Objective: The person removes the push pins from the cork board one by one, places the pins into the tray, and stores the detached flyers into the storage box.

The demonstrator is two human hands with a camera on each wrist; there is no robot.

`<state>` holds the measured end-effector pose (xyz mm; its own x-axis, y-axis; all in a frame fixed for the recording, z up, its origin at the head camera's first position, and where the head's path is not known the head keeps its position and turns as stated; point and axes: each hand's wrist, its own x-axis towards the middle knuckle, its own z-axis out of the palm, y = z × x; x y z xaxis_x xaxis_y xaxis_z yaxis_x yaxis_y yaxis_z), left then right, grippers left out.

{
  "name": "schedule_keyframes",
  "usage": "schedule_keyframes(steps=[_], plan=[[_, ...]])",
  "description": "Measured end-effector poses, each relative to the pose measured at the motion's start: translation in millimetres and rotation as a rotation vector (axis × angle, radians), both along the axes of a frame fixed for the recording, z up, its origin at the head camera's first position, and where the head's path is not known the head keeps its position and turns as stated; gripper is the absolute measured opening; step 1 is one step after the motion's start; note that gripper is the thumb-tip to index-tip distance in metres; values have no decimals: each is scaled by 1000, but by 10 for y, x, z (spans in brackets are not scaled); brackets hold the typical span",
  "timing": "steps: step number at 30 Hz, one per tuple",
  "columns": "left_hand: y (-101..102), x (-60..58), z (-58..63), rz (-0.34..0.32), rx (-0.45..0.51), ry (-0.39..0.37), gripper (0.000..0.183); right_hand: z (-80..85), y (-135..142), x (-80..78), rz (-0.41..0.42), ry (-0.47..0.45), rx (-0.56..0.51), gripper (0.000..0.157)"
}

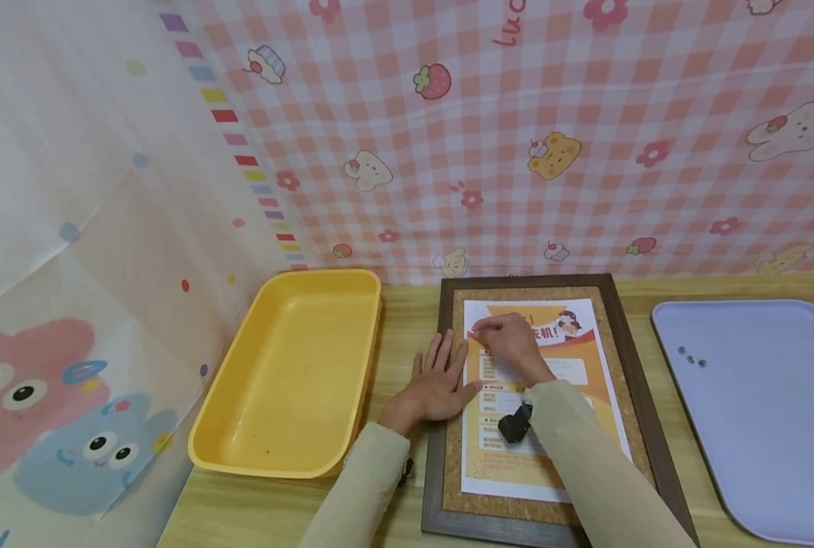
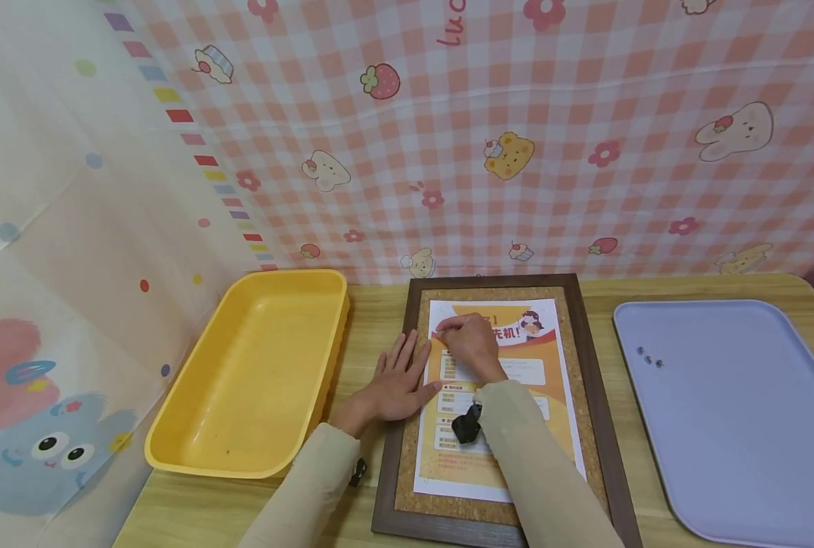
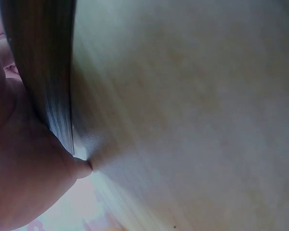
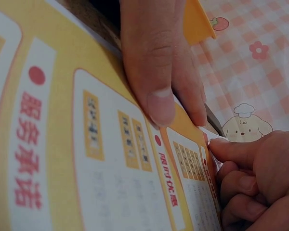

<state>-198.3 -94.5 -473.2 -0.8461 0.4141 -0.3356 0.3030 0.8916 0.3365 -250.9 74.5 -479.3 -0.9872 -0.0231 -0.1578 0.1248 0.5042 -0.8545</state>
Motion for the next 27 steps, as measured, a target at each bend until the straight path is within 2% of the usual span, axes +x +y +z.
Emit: schedule_keyframes(steps=[27], plan=[[-6, -14, -25, -7, -3, 3, 75, 10, 16, 33, -3, -1, -82, 17]])
